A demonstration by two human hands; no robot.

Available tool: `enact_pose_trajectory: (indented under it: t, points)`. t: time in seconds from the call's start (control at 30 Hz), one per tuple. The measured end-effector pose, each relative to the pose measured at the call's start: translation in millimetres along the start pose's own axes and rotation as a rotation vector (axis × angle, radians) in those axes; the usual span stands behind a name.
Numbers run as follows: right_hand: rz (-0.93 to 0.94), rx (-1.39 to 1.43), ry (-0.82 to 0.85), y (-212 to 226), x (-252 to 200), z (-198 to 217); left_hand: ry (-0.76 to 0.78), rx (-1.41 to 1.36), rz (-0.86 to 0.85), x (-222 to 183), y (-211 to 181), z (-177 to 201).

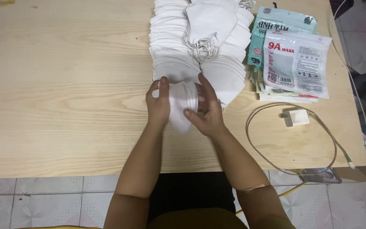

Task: Packaging individual face masks into plastic bags at a manual workstation.

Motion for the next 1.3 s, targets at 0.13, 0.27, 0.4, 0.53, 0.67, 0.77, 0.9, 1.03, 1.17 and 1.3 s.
enact_pose_trajectory:
  t: [0.13,0.27,0.4,0.53,0.67,0.77,0.9,1.03,1.17,1.3]
  points:
    - [-0.044,-0.013,-0.005,-12,8,3,-0.002,0.119,-0.155,6,-7,3]
    - [-0.089,0.141,-0.098,-25,11,24,0.091,0.088,-0.204,2,-24,15]
    - [-0.154,0.316,-0.268,-22,-5,48,0.215,-0.212,-0.003,-52,-44,36]
    - [-0.25,0.407,-0.25,-10,-40,43,0.424,-0.187,0.321,-75,92,56]
    - [-0.156,-0.006,-0.094,-4,-65,45,0.458,0.242,0.051,-94,31,68]
    - [0.02,-0.339,0.001,-1,-77,53,0.464,0.436,-0.209,-98,-12,63]
    - [0.09,-0.44,0.169,-20,-86,47,0.6,0.495,-0.389,-120,-43,41]
    - [0.233,-0.542,0.156,-2,-81,30,0.574,0.515,-0.45,-119,-13,41]
    - [0.063,-0.514,0.212,7,-73,43,0.539,0.641,-0.33,-115,4,48]
    - [0.221,-0.737,0.111,44,-39,89,0.238,0.914,-0.397,-136,-44,44]
Point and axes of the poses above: each hand's wrist, its own x-axis towards the middle knuckle, its own z-axis out of the back of the hand, y = z × x, the point moved 6 cm from there along x, towards the middle knuckle, and after that the axes turned 13 degrees about -y, right-handed, at the moved point
